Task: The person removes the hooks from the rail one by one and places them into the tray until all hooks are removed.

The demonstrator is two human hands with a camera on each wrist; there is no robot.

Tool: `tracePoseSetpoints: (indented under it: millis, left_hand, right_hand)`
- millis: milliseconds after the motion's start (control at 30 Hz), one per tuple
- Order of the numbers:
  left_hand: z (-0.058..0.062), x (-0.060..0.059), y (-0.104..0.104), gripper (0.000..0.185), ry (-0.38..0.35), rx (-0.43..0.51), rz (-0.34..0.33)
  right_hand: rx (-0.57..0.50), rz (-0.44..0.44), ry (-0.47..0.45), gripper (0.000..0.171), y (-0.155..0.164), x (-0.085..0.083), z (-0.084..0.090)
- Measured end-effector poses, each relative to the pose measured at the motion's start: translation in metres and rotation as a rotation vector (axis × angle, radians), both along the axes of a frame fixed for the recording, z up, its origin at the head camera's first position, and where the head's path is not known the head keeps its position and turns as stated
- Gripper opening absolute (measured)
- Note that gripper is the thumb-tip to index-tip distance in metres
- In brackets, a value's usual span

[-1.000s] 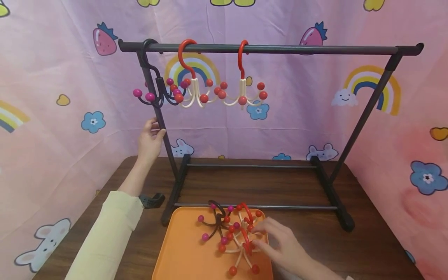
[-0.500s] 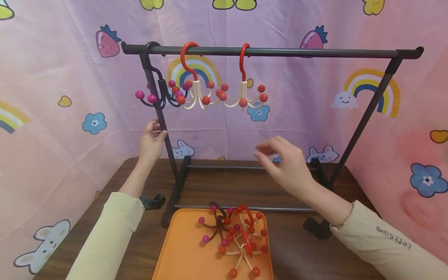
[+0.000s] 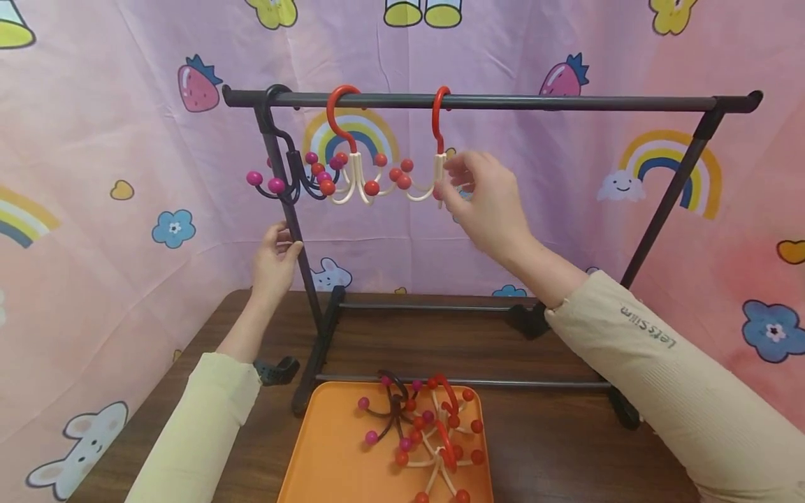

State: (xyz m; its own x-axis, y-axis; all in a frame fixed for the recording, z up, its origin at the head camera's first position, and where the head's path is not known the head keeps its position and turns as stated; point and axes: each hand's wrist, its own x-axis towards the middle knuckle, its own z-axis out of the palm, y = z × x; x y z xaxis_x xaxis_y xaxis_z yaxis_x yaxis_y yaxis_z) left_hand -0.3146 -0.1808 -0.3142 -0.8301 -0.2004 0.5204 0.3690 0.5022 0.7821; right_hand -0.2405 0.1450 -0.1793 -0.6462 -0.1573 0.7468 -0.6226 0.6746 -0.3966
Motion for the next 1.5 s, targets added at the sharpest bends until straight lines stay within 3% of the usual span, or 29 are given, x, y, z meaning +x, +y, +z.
tracePoseSetpoints:
  millis: [333, 633, 1100, 1300, 1500]
  left_hand:
    - [-0.002, -0.001, 0.000, 0.036, -0.004, -0.001, 0.004]
    - [-0.002, -0.001, 0.001, 0.035, 0.004, 0.014, 0.008]
    - [-0.002, 0.000, 0.002, 0.033, 0.003, 0.012, 0.017]
    - [-0.003, 0.000, 0.003, 0.033, 0.010, 0.018, 0.016]
    - [-0.004, 0.000, 0.003, 0.034, 0.024, 0.022, 0.016]
  right_hand:
    - [-0.083, -0.108, -0.162, 0.045, -0.016, -0.026, 0.029]
    - [-0.115, -0.163, -0.280, 0.039, -0.034, -0.040, 0.041]
    - [-0.156, -0.165, -0.242, 0.027, -0.037, -0.040, 0.048]
    - [-0.173, -0.165, -0.204, 0.029, -0.035, -0.031, 0.059]
    - [-0.174, -0.108, -0.179, 0.029, -0.032, -0.016, 0.060]
